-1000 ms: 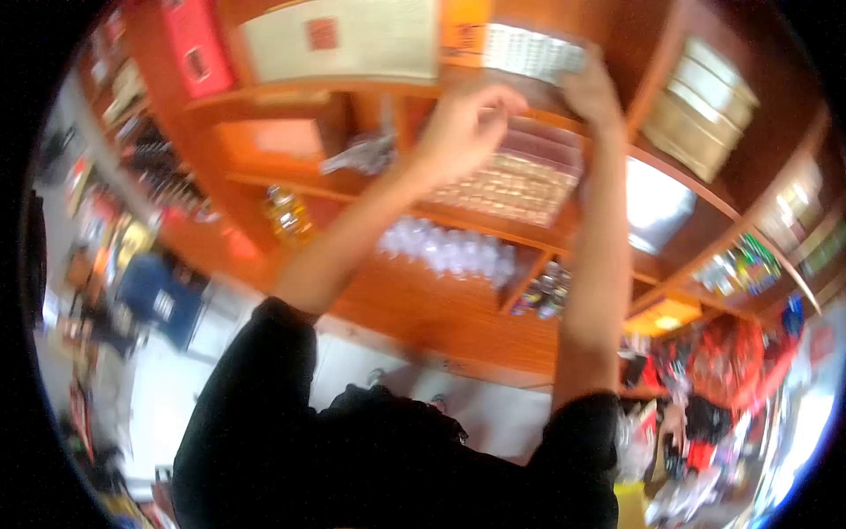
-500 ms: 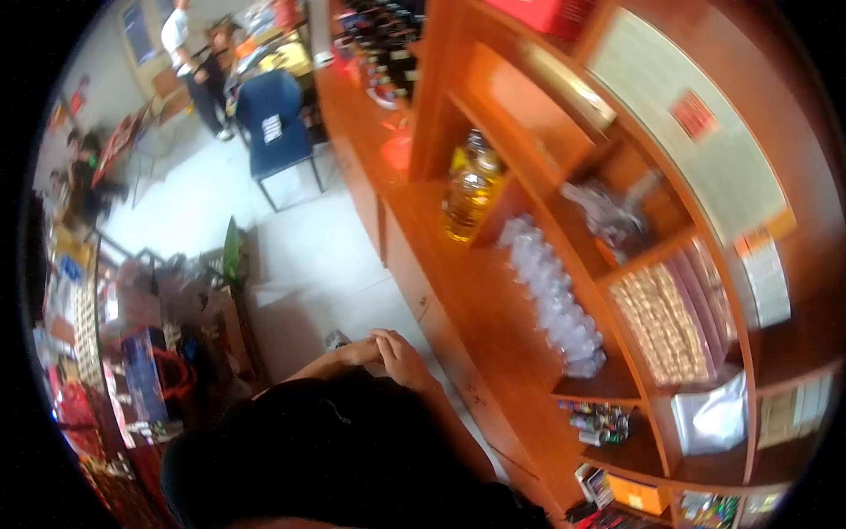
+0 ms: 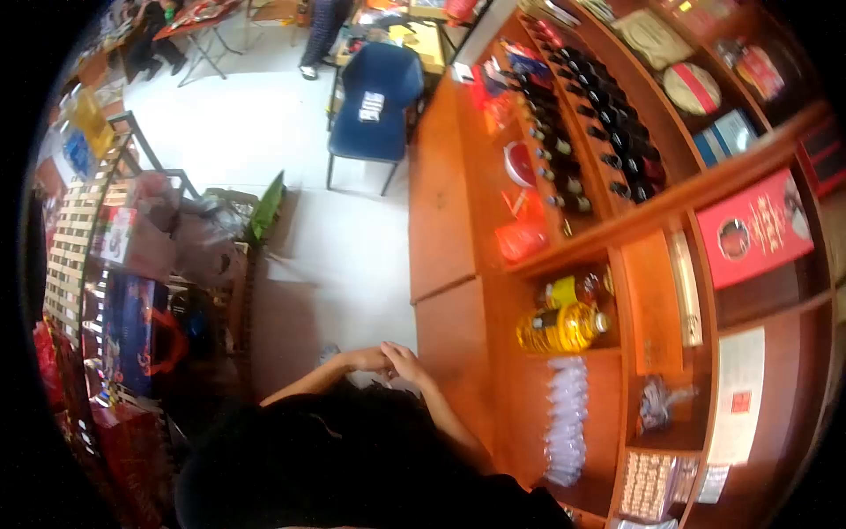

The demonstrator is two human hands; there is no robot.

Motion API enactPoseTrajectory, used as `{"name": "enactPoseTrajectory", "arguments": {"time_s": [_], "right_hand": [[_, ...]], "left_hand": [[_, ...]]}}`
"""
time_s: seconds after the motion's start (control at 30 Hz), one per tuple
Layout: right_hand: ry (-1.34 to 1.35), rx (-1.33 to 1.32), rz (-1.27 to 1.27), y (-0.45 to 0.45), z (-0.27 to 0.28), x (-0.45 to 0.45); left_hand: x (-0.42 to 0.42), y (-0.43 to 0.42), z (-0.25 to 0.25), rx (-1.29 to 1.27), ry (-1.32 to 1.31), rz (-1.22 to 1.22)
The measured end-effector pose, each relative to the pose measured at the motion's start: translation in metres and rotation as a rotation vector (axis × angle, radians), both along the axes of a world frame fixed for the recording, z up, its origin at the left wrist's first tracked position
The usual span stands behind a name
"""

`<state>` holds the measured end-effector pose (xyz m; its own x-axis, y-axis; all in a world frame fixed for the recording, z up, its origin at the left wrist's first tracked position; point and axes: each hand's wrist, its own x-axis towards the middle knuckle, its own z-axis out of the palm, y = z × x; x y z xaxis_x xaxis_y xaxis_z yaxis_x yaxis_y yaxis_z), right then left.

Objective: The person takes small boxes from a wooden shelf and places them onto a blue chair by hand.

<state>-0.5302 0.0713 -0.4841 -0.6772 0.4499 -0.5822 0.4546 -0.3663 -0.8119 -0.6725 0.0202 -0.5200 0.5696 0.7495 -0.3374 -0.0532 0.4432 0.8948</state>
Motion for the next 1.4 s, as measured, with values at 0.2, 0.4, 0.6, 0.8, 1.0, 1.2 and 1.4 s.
{"name": "enactPoseTrajectory", "arguments": {"time_s": [0.2, 0.4, 0.6, 0.8, 1.0, 1.2, 1.4], "right_hand": [[-0.022, 0.086, 0.183, 0.022, -0.018, -0.083], [0.058, 0.069, 0.4, 0.056, -0.05, -0.154], [0.22, 0.146, 0.389, 0.132, -0.073, -0.233], [0.222, -0.059, 0.418, 0.242, -0.057, -0.31], [0.055, 0.348, 0.844, 0.331, -0.038, -0.291], [0.009, 0.307, 0.855, 0.356, -0.03, -0.263], [-0.056, 0.328, 0.349, 0.38, -0.037, -0.319]], "left_hand": [[-0.071, -0.007, -0.02, -0.127, -0.139, 0.263], [-0.131, 0.003, -0.019, -0.3, 0.04, 0.369], [-0.195, 0.078, -0.037, -0.193, 0.064, 0.576], [-0.272, 0.162, -0.005, -0.143, 0.304, 0.527], [-0.346, 0.132, -0.015, 0.238, 0.789, 0.153], [-0.372, 0.153, -0.002, 0.009, 0.819, 0.363], [-0.417, 0.235, 0.022, 0.049, 0.803, 0.645]]}}
